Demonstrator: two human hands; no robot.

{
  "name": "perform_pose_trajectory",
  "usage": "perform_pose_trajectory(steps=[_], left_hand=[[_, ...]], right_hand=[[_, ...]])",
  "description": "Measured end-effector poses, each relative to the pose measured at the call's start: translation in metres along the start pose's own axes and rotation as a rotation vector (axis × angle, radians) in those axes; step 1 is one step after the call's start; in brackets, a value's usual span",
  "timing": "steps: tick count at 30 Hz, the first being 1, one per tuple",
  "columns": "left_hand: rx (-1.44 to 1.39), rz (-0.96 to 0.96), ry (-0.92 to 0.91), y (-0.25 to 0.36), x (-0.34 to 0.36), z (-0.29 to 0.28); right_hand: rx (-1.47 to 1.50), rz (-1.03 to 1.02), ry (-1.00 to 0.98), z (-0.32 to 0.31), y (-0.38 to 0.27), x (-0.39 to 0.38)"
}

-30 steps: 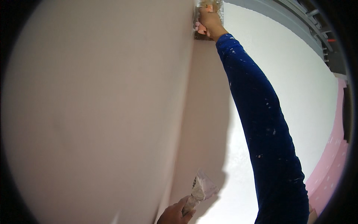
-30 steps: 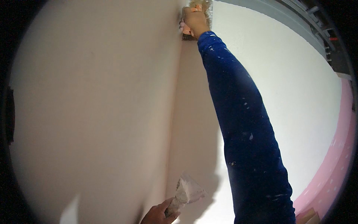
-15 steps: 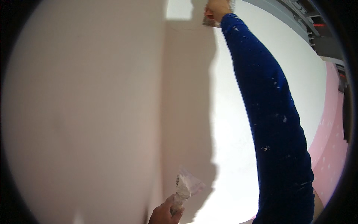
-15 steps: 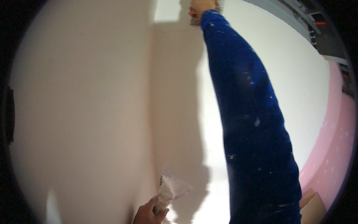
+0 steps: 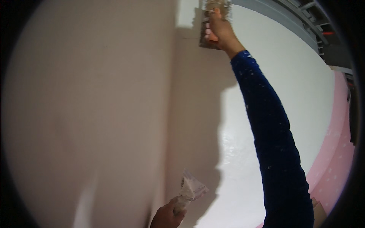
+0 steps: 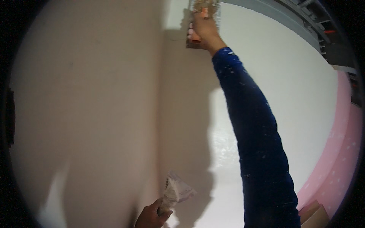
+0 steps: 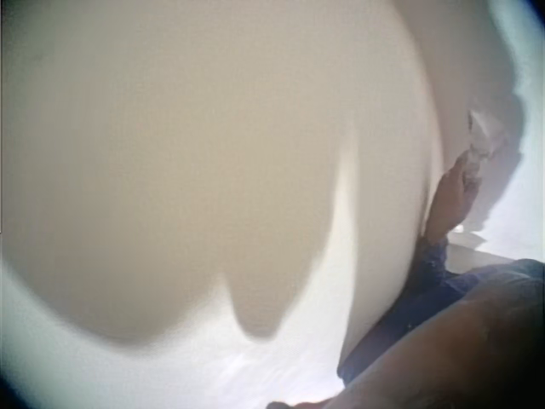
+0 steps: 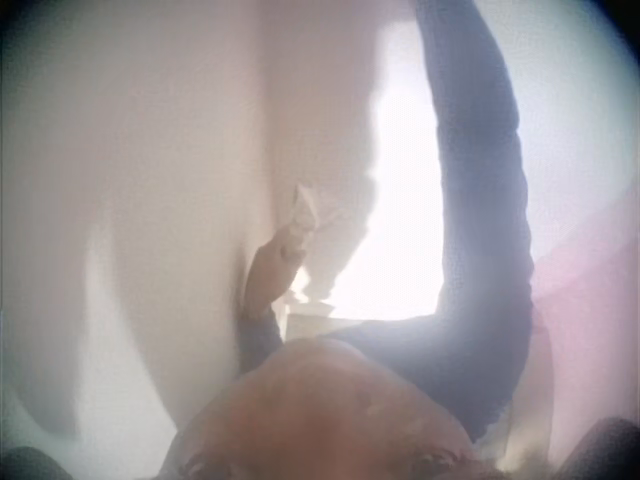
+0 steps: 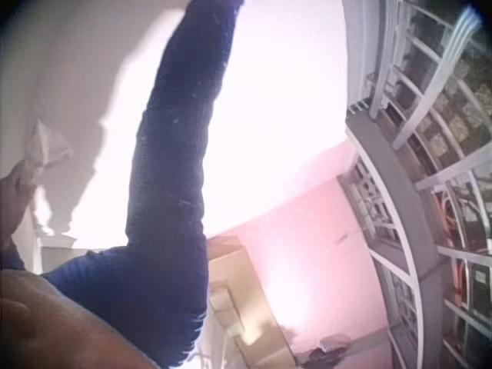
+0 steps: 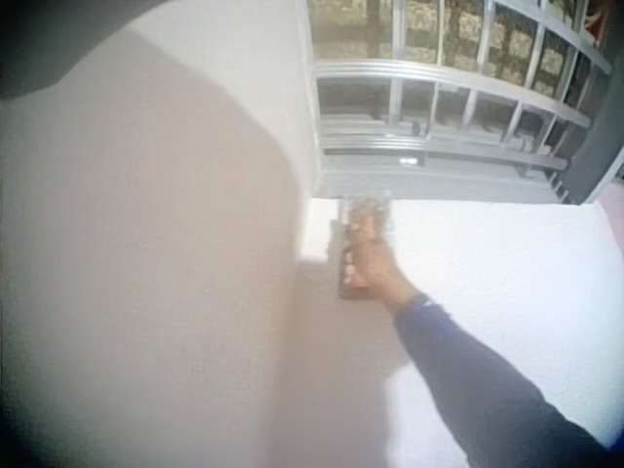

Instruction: The person applies plaster to a white wall using a trowel and a hawk. They repeatedly scoop plaster from the hawk and spread it across the wall surface in smooth strokes.

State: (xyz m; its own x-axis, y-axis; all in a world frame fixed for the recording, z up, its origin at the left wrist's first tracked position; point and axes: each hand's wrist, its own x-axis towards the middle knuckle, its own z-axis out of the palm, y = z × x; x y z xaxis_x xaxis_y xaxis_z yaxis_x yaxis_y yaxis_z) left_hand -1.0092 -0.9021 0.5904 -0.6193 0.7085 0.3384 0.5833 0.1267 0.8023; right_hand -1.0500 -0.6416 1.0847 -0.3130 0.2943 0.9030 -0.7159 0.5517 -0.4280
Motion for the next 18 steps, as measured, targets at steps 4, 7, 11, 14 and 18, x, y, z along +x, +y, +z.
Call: perform_pose_trajectory(steps=[4,7,11,14,18], left_hand=[[-0.106,0.062,-0.088,-0.003,0.002,-0.001],[-0.109,0.135,-0.047,-0.006,0.003,-0.003],[-0.066,0.023,-0.088,-0.006,0.002,-0.005],[-0.049,0.023,-0.082,-0.003,0.002,-0.006],[-0.036,0.053,-0.049,0.001,0.0,-0.005]], right_hand=[[0.014,0.061,-0.001,0.055,0.013,-0.012],[0.02,0.069,-0.027,0.072,0.02,-0.019],[0.03,0.093,-0.016,0.078,0.027,-0.02],[0.018,0.08,-0.017,0.082,0.032,-0.014],[0.015,0.058,-0.014,0.088,0.039,-0.005]])
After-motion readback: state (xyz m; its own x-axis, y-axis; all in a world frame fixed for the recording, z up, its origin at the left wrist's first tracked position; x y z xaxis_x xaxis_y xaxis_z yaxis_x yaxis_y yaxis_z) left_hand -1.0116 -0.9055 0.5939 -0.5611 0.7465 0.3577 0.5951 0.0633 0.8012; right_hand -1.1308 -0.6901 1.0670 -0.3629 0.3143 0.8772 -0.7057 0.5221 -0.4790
